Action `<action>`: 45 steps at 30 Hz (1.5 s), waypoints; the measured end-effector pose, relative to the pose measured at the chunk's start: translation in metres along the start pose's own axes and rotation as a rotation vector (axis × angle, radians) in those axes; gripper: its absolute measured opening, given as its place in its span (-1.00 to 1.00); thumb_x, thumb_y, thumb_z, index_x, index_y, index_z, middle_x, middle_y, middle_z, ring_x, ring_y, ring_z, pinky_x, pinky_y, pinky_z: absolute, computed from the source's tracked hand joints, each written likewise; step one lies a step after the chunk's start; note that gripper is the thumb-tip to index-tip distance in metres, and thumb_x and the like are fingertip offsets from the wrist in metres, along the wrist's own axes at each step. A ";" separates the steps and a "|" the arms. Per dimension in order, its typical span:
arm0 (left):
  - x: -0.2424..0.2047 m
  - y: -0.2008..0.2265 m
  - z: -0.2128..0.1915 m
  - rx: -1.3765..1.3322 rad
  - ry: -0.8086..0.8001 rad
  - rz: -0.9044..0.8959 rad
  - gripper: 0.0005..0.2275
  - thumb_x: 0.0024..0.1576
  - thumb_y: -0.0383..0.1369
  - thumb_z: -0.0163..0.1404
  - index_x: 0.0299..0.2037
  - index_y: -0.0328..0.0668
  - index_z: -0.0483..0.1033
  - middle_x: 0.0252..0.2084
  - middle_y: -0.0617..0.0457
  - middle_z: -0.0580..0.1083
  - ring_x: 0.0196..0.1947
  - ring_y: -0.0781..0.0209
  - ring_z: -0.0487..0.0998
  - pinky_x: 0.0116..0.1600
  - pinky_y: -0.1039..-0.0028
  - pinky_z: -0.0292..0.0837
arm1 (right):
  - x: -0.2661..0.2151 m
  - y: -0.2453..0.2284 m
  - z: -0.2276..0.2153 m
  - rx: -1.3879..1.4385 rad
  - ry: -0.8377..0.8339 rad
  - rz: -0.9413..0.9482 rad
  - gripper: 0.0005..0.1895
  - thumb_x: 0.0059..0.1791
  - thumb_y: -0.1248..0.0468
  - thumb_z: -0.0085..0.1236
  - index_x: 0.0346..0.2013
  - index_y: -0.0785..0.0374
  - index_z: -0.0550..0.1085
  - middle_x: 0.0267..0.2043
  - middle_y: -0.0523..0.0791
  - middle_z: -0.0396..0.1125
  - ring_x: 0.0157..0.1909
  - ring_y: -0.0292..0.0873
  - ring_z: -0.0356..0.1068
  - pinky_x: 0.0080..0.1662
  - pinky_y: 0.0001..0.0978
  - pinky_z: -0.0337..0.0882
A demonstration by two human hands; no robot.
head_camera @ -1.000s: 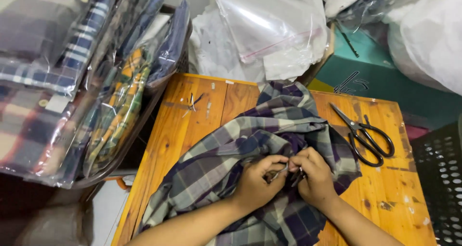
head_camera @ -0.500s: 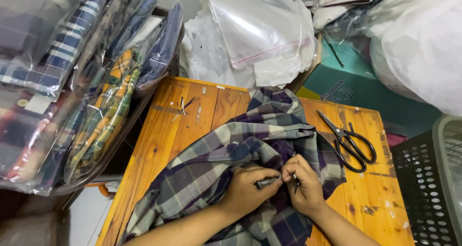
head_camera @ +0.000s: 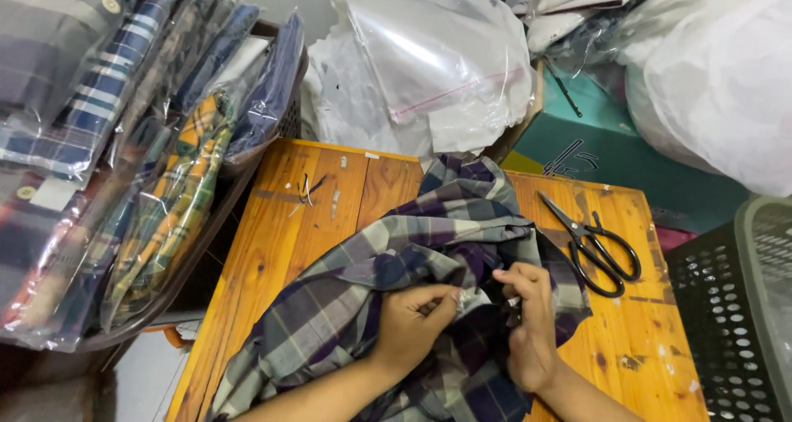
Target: The person uses scissors to cut a piece of plaid fabric on a wooden table. They then fold the fabric and use a small tool to manipulate a tag or seam on the material.
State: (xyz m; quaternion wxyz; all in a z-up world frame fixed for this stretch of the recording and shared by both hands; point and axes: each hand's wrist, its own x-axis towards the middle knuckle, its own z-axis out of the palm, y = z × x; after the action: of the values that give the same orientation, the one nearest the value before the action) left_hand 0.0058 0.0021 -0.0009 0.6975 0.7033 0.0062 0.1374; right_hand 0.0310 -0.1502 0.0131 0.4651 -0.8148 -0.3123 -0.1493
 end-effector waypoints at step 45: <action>-0.009 0.012 -0.003 0.261 -0.138 0.344 -0.80 0.11 -0.32 -0.24 -0.30 -0.25 0.41 -0.40 0.04 0.48 -0.46 0.27 0.53 -0.44 0.60 0.40 | 0.020 -0.014 -0.006 -0.558 0.258 -0.281 -0.71 -0.13 0.26 -0.09 -0.75 0.21 0.38 -0.78 -0.22 0.10 -0.72 -0.24 -0.02 -0.60 -0.44 -0.01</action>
State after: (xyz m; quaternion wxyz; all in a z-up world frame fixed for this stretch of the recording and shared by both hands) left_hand -0.0061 0.0024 0.0095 0.5656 0.7860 -0.1438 0.2041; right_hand 0.0374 -0.1428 0.0365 0.2347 -0.8340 -0.3073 -0.3936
